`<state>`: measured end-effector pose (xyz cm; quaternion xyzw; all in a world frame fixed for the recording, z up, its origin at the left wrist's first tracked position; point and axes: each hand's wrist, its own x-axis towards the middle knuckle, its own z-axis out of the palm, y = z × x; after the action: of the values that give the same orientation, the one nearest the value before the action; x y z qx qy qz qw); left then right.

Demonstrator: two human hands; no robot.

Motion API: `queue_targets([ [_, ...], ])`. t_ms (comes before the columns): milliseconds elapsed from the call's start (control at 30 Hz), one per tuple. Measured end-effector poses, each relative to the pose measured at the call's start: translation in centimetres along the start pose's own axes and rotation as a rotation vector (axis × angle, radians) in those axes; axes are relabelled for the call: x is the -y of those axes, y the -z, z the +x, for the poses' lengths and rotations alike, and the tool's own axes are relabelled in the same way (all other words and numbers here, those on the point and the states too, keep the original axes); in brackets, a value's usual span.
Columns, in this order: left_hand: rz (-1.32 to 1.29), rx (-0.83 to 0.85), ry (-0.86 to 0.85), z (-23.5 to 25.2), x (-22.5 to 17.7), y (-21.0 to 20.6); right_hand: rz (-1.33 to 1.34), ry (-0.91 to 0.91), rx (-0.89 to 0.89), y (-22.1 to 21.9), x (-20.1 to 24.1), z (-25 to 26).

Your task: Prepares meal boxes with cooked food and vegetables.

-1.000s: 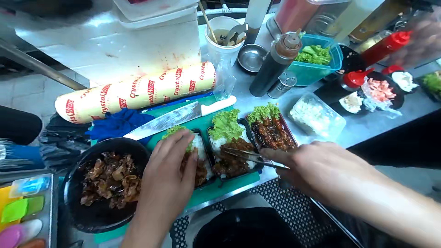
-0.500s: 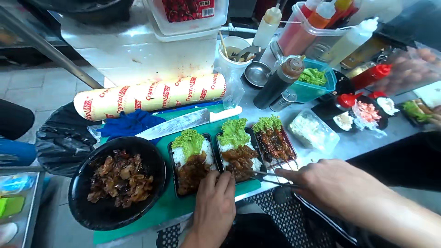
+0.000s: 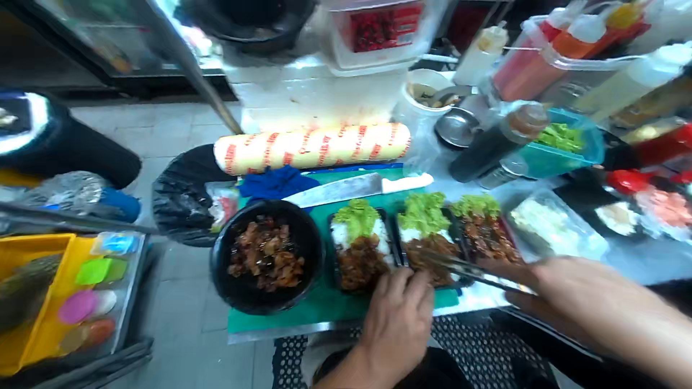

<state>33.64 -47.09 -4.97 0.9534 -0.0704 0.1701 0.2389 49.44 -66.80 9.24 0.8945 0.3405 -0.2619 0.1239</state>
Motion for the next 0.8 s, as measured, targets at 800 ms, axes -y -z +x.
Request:
queue_targets([
  [800, -0.228, -0.501, 0.616, -24.2, 21.2, 16.3, 0.077, -0.167, 0.276, 5.0, 30.4, 11.1],
])
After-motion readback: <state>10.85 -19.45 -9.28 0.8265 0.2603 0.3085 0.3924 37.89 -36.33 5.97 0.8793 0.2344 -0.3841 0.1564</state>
